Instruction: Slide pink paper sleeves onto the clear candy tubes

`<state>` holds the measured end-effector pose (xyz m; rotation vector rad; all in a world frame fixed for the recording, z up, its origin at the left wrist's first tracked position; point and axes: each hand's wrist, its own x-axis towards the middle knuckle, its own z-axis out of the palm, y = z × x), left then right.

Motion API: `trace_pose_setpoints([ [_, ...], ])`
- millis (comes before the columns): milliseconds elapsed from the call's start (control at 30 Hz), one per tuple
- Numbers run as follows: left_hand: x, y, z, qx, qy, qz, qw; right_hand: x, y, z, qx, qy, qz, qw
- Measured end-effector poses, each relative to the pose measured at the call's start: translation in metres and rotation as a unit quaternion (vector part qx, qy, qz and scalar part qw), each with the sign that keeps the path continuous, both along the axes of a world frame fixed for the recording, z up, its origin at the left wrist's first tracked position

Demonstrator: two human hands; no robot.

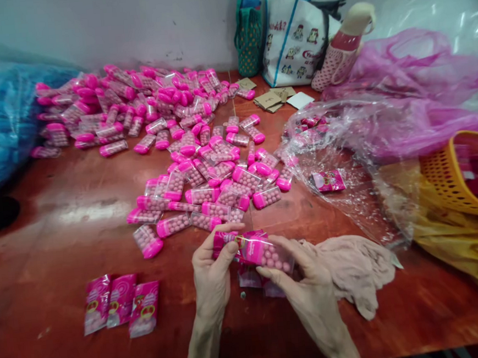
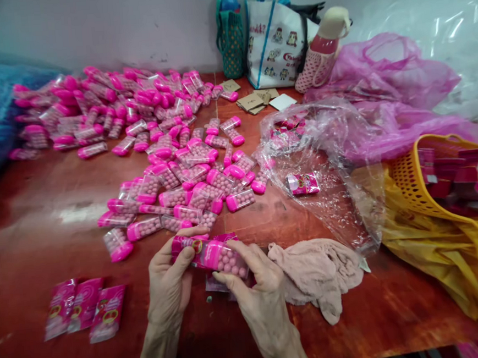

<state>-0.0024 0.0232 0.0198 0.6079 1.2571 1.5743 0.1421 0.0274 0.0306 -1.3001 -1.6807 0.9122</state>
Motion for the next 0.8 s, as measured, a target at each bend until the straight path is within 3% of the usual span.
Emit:
trace_pose_setpoints([
  [300, 0.005, 0.001, -0.001, -0.027, 0.013, 0.034, 0.999, -0.003, 0.002, 0.0, 0.021, -0.027, 0.006, 0.999],
  [500, 0.011, 0.004, 0.0, -0.016, -0.079, 0.085, 0.993, -0.008, -0.004, -0.001, 0.011, -0.003, -0.022, 1.0],
  [800, 0.023, 0.003, 0.003, -0.059, -0.238, -0.004, 0.97, -0.018, -0.007, -0.005, 0.097, 0.016, -0.062, 0.993],
])
